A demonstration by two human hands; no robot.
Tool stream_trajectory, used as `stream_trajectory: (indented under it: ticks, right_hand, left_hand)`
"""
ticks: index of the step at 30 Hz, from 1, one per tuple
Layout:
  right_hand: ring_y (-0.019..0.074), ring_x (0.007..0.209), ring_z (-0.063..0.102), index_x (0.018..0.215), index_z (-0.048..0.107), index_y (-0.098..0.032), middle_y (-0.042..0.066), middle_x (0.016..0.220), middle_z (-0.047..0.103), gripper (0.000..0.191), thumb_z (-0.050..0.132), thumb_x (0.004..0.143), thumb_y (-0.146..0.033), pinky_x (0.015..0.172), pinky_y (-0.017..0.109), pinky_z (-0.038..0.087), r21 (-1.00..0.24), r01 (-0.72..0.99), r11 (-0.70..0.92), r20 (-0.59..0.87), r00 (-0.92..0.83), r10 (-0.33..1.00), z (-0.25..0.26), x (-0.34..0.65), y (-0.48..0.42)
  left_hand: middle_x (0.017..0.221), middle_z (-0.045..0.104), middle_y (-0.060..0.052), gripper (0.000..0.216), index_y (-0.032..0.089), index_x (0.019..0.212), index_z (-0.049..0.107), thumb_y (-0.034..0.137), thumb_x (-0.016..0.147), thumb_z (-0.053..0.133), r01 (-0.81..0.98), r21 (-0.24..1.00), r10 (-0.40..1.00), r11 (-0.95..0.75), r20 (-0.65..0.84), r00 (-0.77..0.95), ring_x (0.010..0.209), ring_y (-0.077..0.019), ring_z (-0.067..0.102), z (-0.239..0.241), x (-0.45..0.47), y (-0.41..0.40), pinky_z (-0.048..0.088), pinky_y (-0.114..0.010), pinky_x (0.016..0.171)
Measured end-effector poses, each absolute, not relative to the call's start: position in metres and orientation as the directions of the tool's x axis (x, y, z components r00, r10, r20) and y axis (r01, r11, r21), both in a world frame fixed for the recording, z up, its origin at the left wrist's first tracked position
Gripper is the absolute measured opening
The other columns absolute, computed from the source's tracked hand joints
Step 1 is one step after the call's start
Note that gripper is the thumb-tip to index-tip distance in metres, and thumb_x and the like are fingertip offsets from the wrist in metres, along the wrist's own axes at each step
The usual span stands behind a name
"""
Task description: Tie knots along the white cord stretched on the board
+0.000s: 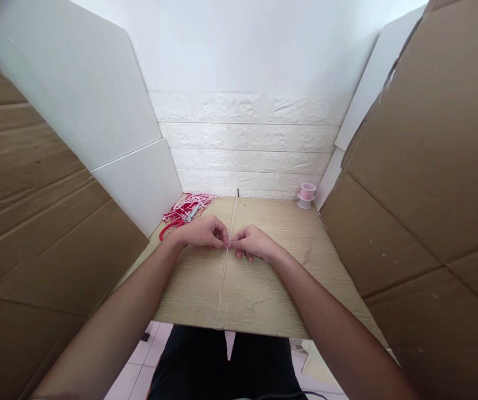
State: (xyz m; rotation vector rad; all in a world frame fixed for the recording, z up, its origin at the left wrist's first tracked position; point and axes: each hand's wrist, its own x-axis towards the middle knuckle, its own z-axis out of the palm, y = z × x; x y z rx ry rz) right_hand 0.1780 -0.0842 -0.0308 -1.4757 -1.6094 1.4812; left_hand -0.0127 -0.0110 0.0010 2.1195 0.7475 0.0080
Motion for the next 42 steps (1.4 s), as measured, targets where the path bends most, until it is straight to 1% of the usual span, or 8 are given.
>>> stream_trajectory:
  ticks: [5, 9, 12, 19, 24, 30, 36, 42]
  right_hand:
    - [0.005, 0.034, 0.037, 0.083, 0.066, -0.009, -0.001, 0.056, 0.056, 0.016, 0.061, 0.08, -0.024, 0.031, 0.019, 0.022, -0.907, 0.39, -0.161, -0.287, -0.29, 0.913, -0.0325, 0.1772, -0.0832]
    - [0.0052, 0.034, 0.037, 0.079, 0.063, -0.009, 0.0, 0.056, 0.056, 0.015, 0.059, 0.08, -0.024, 0.032, 0.019, 0.023, -0.907, 0.397, -0.139, -0.268, -0.292, 0.918, -0.0339, 0.1762, -0.0829]
    - [0.0058, 0.034, 0.038, 0.077, 0.062, -0.01, 0.001, 0.057, 0.057, 0.016, 0.058, 0.079, -0.025, 0.032, 0.02, 0.023, -0.904, 0.397, -0.159, -0.286, -0.286, 0.915, -0.0317, 0.1758, -0.0844]
    - [0.0073, 0.034, 0.041, 0.086, 0.064, -0.01, 0.003, 0.06, 0.061, 0.022, 0.054, 0.081, -0.029, 0.031, 0.02, 0.017, -0.887, 0.412, -0.209, -0.354, -0.316, 0.88, -0.0292, 0.1788, -0.0852]
    - [0.0062, 0.034, 0.039, 0.088, 0.065, -0.009, 0.003, 0.061, 0.061, 0.021, 0.057, 0.079, -0.027, 0.032, 0.02, 0.018, -0.897, 0.387, -0.212, -0.354, -0.343, 0.87, -0.0314, 0.1802, -0.0834]
    - [0.0052, 0.034, 0.037, 0.081, 0.062, -0.01, 0.002, 0.061, 0.061, 0.022, 0.063, 0.078, -0.032, 0.031, 0.02, 0.017, -0.901, 0.384, -0.203, -0.345, -0.349, 0.871, -0.0299, 0.1808, -0.0845]
    - [0.0048, 0.034, 0.037, 0.082, 0.062, -0.011, 0.001, 0.061, 0.06, 0.021, 0.063, 0.079, -0.031, 0.031, 0.02, 0.016, -0.898, 0.385, -0.215, -0.354, -0.34, 0.871, -0.0297, 0.181, -0.0845]
    - [0.0046, 0.033, 0.037, 0.085, 0.061, -0.011, 0.0, 0.059, 0.06, 0.019, 0.062, 0.08, -0.03, 0.031, 0.019, 0.019, -0.895, 0.387, -0.221, -0.355, -0.318, 0.879, -0.0296, 0.1797, -0.0853]
  left_hand:
    - [0.072, 0.065, -0.001, 0.023, 0.014, 0.084, 0.069, 0.03, 0.067, 0.066, 0.507, 0.736, 0.509, -0.448, -0.256, 0.822, 0.06, -0.0081, 0.056, 0.0002, -0.0128, -0.0103, 0.045, -0.017, 0.053]
    - [0.071, 0.065, -0.001, 0.023, 0.014, 0.084, 0.069, 0.03, 0.067, 0.066, 0.511, 0.735, 0.513, -0.446, -0.258, 0.819, 0.06, -0.0081, 0.056, 0.0001, -0.0127, -0.0107, 0.045, -0.017, 0.052]
    - [0.071, 0.064, -0.001, 0.024, 0.015, 0.084, 0.069, 0.031, 0.068, 0.066, 0.516, 0.73, 0.517, -0.448, -0.259, 0.816, 0.061, -0.0082, 0.056, 0.0006, -0.0124, -0.0112, 0.044, -0.017, 0.052]
    - [0.073, 0.065, -0.001, 0.026, 0.014, 0.086, 0.069, 0.034, 0.069, 0.067, 0.513, 0.733, 0.515, -0.446, -0.26, 0.817, 0.061, -0.0083, 0.056, 0.003, -0.0118, -0.0121, 0.045, -0.017, 0.053]
    - [0.072, 0.064, -0.001, 0.024, 0.015, 0.084, 0.07, 0.033, 0.069, 0.068, 0.504, 0.74, 0.508, -0.446, -0.254, 0.823, 0.06, -0.0077, 0.055, 0.0024, -0.0112, -0.0121, 0.044, -0.017, 0.052]
    - [0.071, 0.064, -0.001, 0.025, 0.014, 0.084, 0.069, 0.034, 0.068, 0.068, 0.506, 0.742, 0.513, -0.439, -0.256, 0.82, 0.059, -0.0072, 0.054, 0.0035, -0.0108, -0.0132, 0.042, -0.016, 0.05]
    - [0.07, 0.064, -0.001, 0.026, 0.013, 0.082, 0.069, 0.035, 0.068, 0.07, 0.507, 0.742, 0.517, -0.439, -0.253, 0.818, 0.059, -0.0067, 0.054, 0.0061, -0.0107, -0.015, 0.037, -0.015, 0.049]
    - [0.074, 0.065, -0.002, 0.028, 0.013, 0.085, 0.07, 0.036, 0.068, 0.069, 0.501, 0.744, 0.501, -0.442, -0.259, 0.826, 0.061, -0.0075, 0.054, 0.0033, -0.0113, -0.0129, 0.044, -0.016, 0.053]
